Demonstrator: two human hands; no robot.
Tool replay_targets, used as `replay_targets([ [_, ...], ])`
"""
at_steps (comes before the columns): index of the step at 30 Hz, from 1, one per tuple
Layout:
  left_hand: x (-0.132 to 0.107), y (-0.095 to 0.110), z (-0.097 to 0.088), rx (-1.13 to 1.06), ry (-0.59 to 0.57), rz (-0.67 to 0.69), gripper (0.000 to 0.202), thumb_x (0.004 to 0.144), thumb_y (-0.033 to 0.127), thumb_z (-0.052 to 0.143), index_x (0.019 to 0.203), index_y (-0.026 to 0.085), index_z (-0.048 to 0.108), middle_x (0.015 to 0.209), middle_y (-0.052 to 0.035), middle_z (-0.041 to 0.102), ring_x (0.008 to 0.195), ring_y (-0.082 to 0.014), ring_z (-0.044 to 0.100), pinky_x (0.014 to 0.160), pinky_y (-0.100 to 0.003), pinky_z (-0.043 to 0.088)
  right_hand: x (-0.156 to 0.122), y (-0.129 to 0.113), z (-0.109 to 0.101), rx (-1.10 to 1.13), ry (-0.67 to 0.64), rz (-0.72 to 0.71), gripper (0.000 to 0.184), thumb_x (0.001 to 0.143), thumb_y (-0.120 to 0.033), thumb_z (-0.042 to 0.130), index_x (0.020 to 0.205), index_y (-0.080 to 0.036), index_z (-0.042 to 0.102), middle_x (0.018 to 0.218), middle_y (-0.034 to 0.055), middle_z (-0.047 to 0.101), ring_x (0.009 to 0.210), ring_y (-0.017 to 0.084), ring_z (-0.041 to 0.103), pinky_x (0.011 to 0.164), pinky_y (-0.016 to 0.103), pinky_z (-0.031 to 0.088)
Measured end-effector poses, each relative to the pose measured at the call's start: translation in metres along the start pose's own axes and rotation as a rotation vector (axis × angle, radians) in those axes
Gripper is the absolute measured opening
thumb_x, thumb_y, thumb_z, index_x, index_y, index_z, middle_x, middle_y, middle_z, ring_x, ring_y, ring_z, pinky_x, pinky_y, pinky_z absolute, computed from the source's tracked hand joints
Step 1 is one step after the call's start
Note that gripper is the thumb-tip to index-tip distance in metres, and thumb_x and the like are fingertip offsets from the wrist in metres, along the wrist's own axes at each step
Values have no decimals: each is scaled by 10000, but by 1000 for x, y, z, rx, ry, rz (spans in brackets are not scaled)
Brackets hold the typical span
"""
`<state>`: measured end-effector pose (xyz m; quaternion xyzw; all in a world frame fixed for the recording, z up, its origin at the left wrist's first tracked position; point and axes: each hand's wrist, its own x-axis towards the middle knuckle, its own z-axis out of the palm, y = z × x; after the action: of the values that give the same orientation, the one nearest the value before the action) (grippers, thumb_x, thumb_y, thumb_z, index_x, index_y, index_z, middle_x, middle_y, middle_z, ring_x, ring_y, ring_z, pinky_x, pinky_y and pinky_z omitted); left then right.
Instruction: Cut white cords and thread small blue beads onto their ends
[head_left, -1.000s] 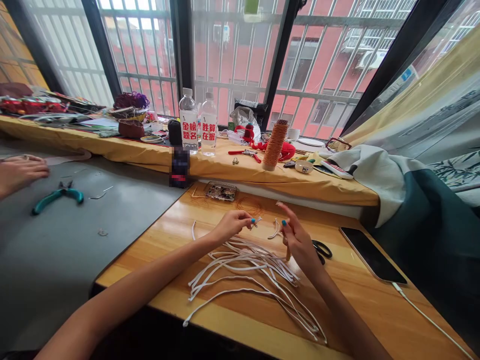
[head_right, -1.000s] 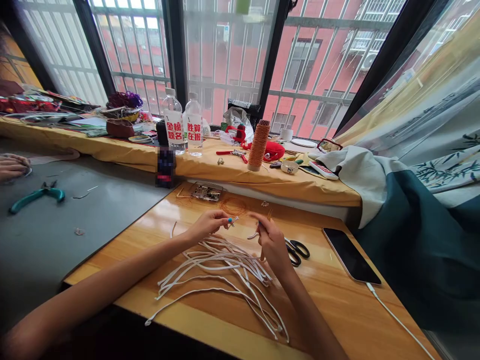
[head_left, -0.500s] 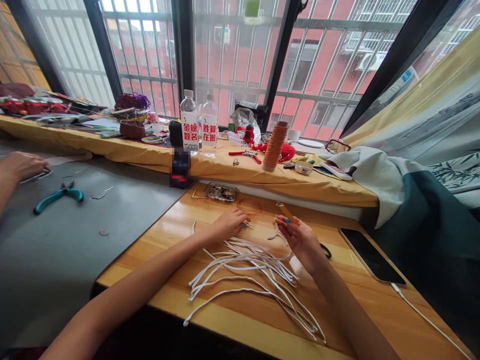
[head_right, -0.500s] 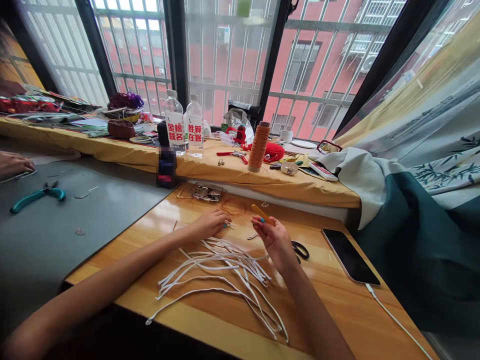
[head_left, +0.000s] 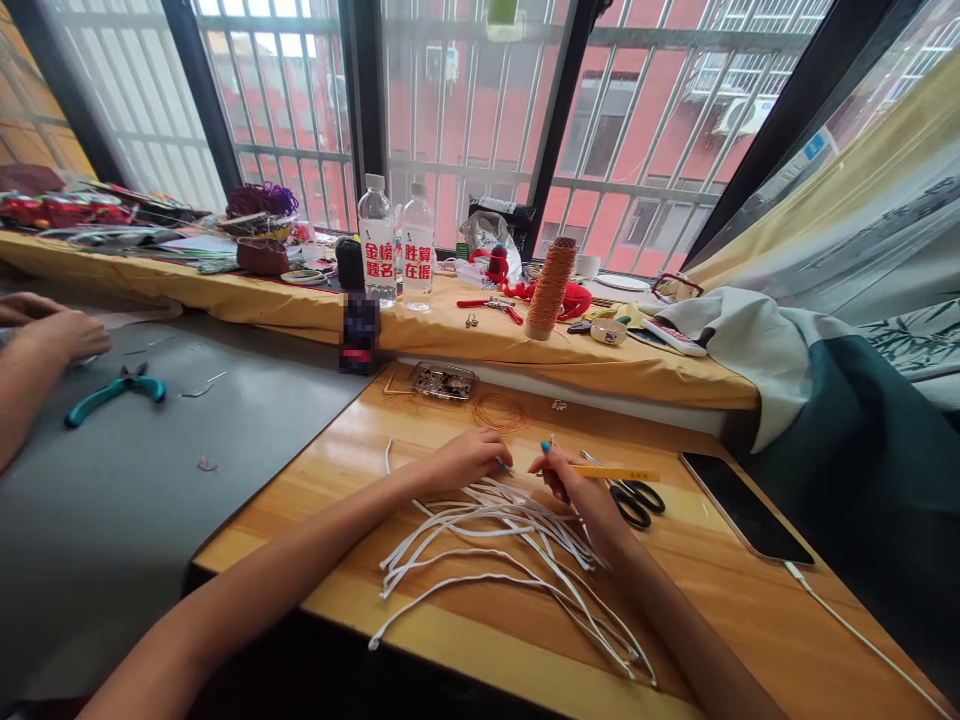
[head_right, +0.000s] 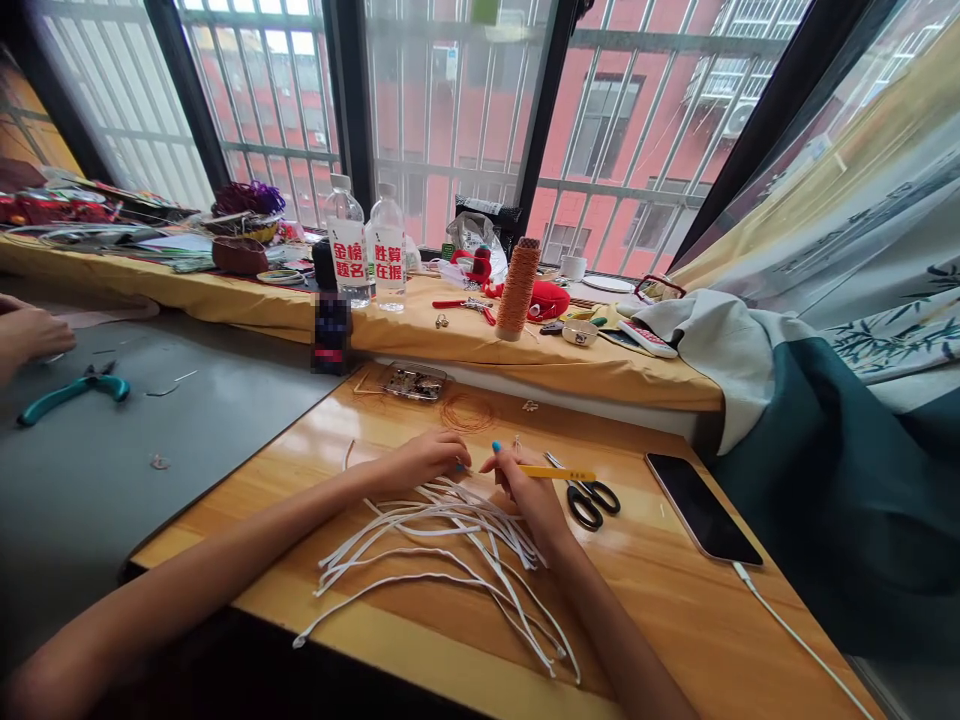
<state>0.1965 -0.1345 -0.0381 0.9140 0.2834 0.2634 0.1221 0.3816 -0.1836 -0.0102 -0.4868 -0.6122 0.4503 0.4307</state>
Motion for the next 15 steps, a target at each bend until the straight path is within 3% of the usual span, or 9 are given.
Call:
replay_targets([
  [4, -2, 4, 2, -60, -36, 50, 182, 799, 124, 416, 848, 138, 590, 834, -48, 572, 797, -107, 498, 733, -200, 374, 1, 7, 4, -18, 54, 25, 255, 704, -432, 527, 746, -181, 533, 539, -47, 449, 431, 78, 355, 396, 207, 245],
  [15, -2, 9, 2, -52, -51, 89, 207, 816, 140, 387, 814, 151, 594, 823, -41, 562, 799, -107, 485, 733, -196, 364, 5, 18, 12, -23, 7, 20, 147, 703, -332, 515, 697, -195, 463, 464, -71, 478, 395, 77, 381, 401, 197, 268],
])
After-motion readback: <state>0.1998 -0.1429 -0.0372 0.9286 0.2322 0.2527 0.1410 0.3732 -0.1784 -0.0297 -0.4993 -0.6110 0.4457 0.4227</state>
